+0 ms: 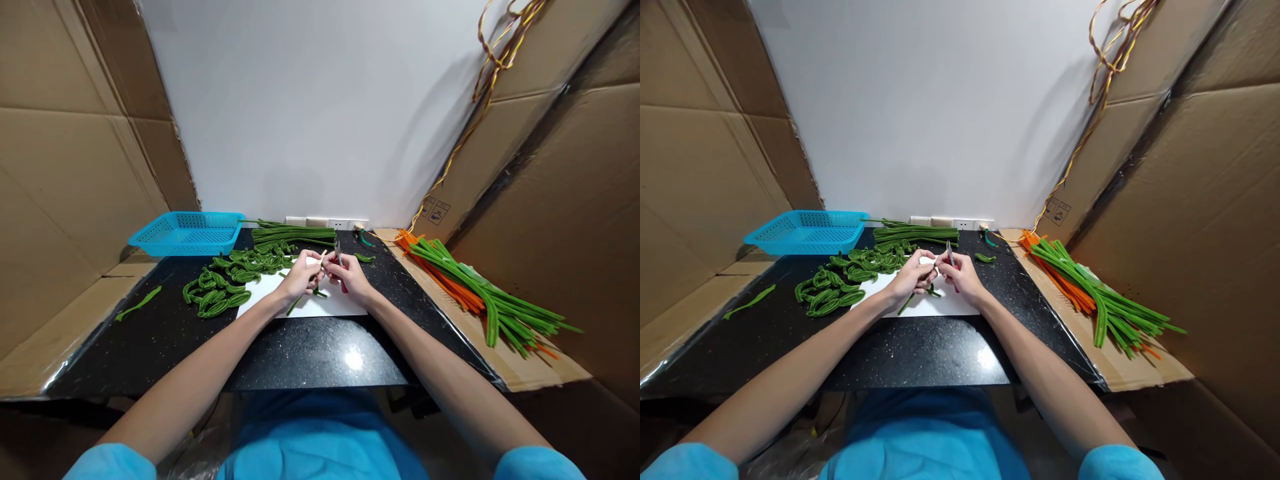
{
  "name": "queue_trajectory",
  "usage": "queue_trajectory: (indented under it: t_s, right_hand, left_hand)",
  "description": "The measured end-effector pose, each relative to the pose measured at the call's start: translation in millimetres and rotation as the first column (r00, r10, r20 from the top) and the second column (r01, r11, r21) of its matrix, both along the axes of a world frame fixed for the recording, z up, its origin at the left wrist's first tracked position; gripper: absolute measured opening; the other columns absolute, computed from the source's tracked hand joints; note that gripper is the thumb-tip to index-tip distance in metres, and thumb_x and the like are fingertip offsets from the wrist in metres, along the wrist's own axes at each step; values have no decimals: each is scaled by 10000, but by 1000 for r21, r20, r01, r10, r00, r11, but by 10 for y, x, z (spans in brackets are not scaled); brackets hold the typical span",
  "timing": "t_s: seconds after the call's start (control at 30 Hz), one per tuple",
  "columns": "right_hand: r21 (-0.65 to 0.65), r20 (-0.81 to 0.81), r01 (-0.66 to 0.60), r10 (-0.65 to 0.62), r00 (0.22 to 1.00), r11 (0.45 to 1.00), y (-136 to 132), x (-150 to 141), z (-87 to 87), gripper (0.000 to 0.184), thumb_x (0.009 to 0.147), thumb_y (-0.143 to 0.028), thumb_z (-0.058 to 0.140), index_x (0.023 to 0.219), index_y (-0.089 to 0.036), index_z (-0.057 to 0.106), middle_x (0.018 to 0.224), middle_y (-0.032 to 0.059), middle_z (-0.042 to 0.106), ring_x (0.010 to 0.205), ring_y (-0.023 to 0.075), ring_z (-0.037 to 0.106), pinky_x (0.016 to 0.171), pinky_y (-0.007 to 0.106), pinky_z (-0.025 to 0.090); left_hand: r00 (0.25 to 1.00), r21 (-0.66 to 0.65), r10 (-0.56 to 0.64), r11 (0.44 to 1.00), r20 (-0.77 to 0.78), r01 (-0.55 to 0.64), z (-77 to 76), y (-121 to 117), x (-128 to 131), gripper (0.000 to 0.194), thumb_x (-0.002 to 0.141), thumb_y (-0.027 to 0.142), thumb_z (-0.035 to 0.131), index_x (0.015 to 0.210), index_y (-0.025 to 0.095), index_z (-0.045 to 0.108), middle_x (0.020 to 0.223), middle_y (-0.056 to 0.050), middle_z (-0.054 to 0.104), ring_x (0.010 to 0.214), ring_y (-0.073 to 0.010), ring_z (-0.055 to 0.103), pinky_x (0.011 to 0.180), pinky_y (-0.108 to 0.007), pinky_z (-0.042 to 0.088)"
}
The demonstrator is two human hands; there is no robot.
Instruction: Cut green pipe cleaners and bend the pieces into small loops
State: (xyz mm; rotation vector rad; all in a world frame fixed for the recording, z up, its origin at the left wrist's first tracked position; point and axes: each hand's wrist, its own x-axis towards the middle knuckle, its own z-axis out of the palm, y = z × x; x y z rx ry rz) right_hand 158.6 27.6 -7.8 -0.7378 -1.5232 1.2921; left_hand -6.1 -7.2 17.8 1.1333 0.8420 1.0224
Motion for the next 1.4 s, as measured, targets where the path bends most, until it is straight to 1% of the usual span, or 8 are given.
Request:
queue_trajectory:
  t_s: [0.23, 0.33, 0.47, 0.6, 0.7, 0.83, 1.03, 1.4]
  right_hand:
    - [-12, -122, 205, -205, 971, 979, 64, 65, 69, 254, 751, -391, 747, 774, -193, 589, 625, -33, 452, 540, 98, 361, 442, 228, 246]
    - [-50, -165, 311, -315, 935, 949, 126, 154, 85, 250, 738, -379, 743, 768, -205, 566, 631, -32, 449, 538, 98, 363, 428, 222, 242]
    - [-103, -163, 330, -343, 925, 938, 161, 214, 79, 238, 709, -339, 740, 746, -207, 545, 628, -31, 449, 539, 99, 364, 419, 216, 238]
    - [-177, -213, 233, -268, 940, 956, 141, 209, 100, 234, 680, -309, 739, 747, -203, 541, 645, -29, 463, 566, 105, 394, 425, 210, 236]
    - [-168, -224, 123, -160, 961, 978, 113, 205, 130, 226, 698, -318, 725, 751, -206, 536, 670, -25, 474, 601, 116, 428, 441, 212, 258]
    - [-99, -120, 93, -105, 987, 991, 81, 178, 121, 188, 706, -295, 720, 754, -196, 568, 640, -31, 478, 569, 107, 401, 456, 221, 273]
    - [13, 73, 3, -4, 997, 1000, 0, 37, 47, 157, 719, -293, 706, 740, -183, 597, 623, -45, 475, 527, 89, 373, 479, 240, 308]
    - [-99, 10, -138, 140, 990, 986, -87, -40, 82, 184, 686, -287, 740, 748, -180, 603, 615, -40, 504, 524, 93, 385, 476, 237, 289]
  left_hand:
    - [995, -37, -101, 994, 23, 102, -77, 62, -4, 282, 856, 405, 704, 963, 206, 535, 624, 29, 571, 354, -43, 347, 365, -151, 172]
    - [991, 12, -133, 991, -14, 133, -101, 83, -12, 300, 860, 436, 714, 890, 155, 613, 584, 25, 538, 345, -36, 343, 342, -162, 193]
    - [990, 82, -128, 988, -55, 132, -106, 63, -15, 332, 851, 449, 737, 901, 127, 670, 621, 8, 558, 388, -49, 421, 343, -169, 256]
    - [994, 138, -90, 986, -56, 97, -80, 46, -24, 353, 820, 458, 770, 878, 120, 684, 752, -40, 618, 507, -84, 547, 384, -178, 356]
    - [999, 157, -8, 988, 54, 0, -48, 57, -47, 348, 799, 453, 792, 858, 127, 687, 851, -52, 630, 622, -98, 585, 444, -177, 416]
    - [977, 104, 83, 989, 195, -105, -15, 85, -78, 315, 752, 395, 842, 864, 125, 724, 911, -67, 658, 754, -120, 612, 558, -188, 475]
    - [925, 50, 105, 990, 365, -132, -48, 110, -43, 318, 712, 346, 888, 899, 123, 760, 1002, -97, 739, 947, -166, 682, 853, -266, 520]
    - [949, 144, 175, 965, 261, -218, -119, 140, -29, 338, 720, 391, 873, 866, 106, 765, 947, -113, 761, 854, -170, 702, 848, -290, 533]
